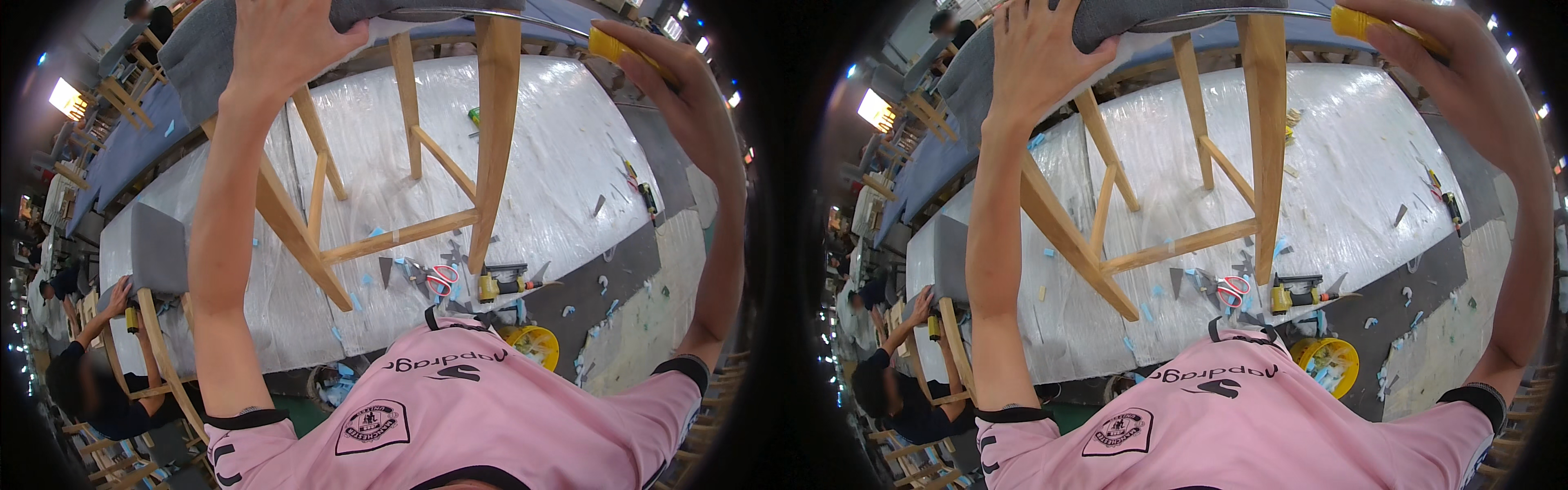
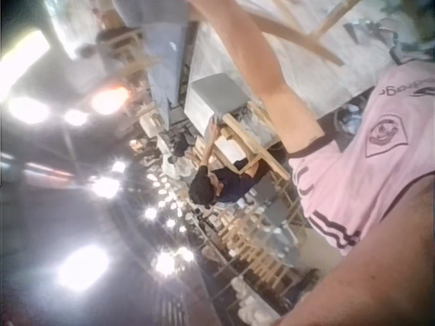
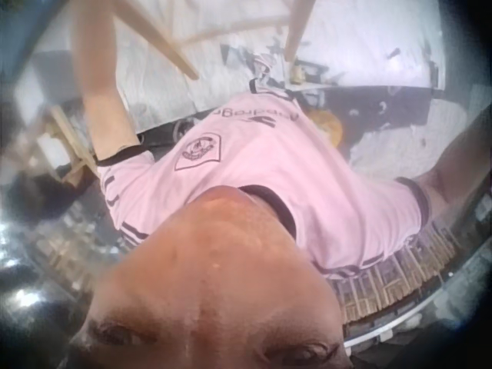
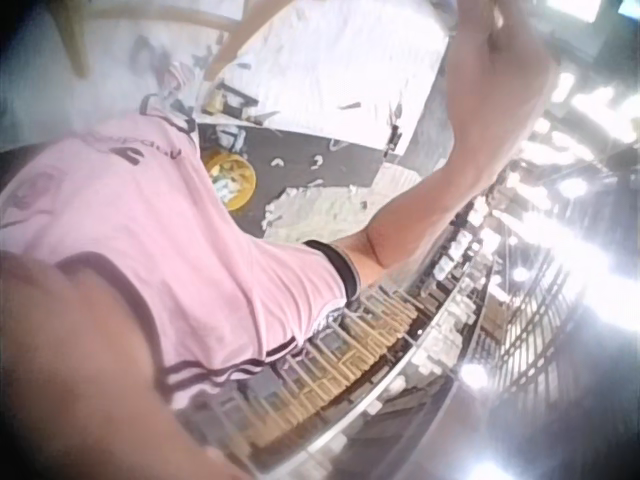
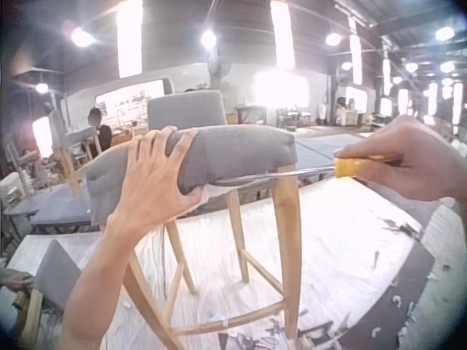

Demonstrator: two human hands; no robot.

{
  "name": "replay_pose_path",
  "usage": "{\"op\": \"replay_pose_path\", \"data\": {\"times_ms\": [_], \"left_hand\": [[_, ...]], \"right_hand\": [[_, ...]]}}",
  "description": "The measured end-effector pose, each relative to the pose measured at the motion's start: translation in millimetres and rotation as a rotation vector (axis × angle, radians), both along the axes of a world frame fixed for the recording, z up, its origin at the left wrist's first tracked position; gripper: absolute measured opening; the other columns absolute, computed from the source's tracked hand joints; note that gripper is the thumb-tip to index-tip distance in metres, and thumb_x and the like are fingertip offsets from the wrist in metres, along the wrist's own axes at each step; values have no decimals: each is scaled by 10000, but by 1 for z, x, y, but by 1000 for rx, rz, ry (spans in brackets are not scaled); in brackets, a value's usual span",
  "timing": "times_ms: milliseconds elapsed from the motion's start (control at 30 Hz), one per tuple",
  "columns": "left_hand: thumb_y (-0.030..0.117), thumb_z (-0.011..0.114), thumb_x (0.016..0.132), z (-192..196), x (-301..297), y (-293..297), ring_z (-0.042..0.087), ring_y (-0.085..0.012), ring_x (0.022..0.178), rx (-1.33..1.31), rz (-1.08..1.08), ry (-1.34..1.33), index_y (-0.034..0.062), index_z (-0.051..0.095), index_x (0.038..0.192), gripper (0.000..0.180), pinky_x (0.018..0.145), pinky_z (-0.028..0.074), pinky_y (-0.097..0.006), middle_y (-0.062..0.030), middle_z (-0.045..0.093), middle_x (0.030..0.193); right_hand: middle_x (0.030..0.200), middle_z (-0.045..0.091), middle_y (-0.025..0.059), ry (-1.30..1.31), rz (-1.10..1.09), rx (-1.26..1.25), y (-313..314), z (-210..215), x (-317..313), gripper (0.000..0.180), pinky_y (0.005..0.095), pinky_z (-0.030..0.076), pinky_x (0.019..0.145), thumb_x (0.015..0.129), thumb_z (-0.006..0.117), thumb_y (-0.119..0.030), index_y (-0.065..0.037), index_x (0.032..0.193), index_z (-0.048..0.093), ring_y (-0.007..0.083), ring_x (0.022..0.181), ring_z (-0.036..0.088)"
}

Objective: The person upholsters a wooden chair by attaching gray fabric to the seat and backrest. They use a staple gun to secure the fabric, scissors to trim excess material, and a screwdriver to adjust the fit. The process involves repeated stretching, stapling, and trimming to achieve a smooth finish.

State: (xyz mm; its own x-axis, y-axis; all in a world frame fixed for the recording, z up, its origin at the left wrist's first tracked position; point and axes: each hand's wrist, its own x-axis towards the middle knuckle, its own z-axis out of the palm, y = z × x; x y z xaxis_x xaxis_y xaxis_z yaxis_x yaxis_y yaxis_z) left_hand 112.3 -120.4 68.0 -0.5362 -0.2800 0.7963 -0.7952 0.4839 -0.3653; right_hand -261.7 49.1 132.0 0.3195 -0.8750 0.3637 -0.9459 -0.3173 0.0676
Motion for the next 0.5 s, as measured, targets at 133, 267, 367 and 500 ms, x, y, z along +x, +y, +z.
{"op": "replay_pose_path", "data": {"times_ms": [133,267,367,500], "left_hand": [[369,821,672,-5,-6,-10,431,-392,1315,5,-2,62,113,496,1462,892,1159,296,-534,-212,500,1381],[351,820,658,-7,-12,-14,434,-390,1315,11,-42,95,118,504,1458,892,1161,296,-529,-210,507,1372],[347,822,657,-7,-4,-12,435,-391,1313,-1,-8,80,119,504,1459,892,1162,296,-527,-209,510,1364],[343,829,653,-7,-1,-9,432,-390,1313,-21,-12,68,123,501,1462,900,1162,296,-527,-205,509,1357]], "right_hand": [[1128,720,118,-179,-13,100,-13,-6,8,318,351,529,904,1039,616,-234,-161,1342,680,213,1003,678],[945,743,146,-145,-219,326,5,46,98,341,356,502,706,997,665,-280,-31,1224,715,215,810,680],[859,731,123,-30,-192,128,6,25,105,306,331,473,619,976,679,-221,-17,1199,729,193,718,657],[848,680,71,331,-93,-308,-5,4,90,288,335,469,636,922,725,-181,-68,1187,737,174,714,627]]}}
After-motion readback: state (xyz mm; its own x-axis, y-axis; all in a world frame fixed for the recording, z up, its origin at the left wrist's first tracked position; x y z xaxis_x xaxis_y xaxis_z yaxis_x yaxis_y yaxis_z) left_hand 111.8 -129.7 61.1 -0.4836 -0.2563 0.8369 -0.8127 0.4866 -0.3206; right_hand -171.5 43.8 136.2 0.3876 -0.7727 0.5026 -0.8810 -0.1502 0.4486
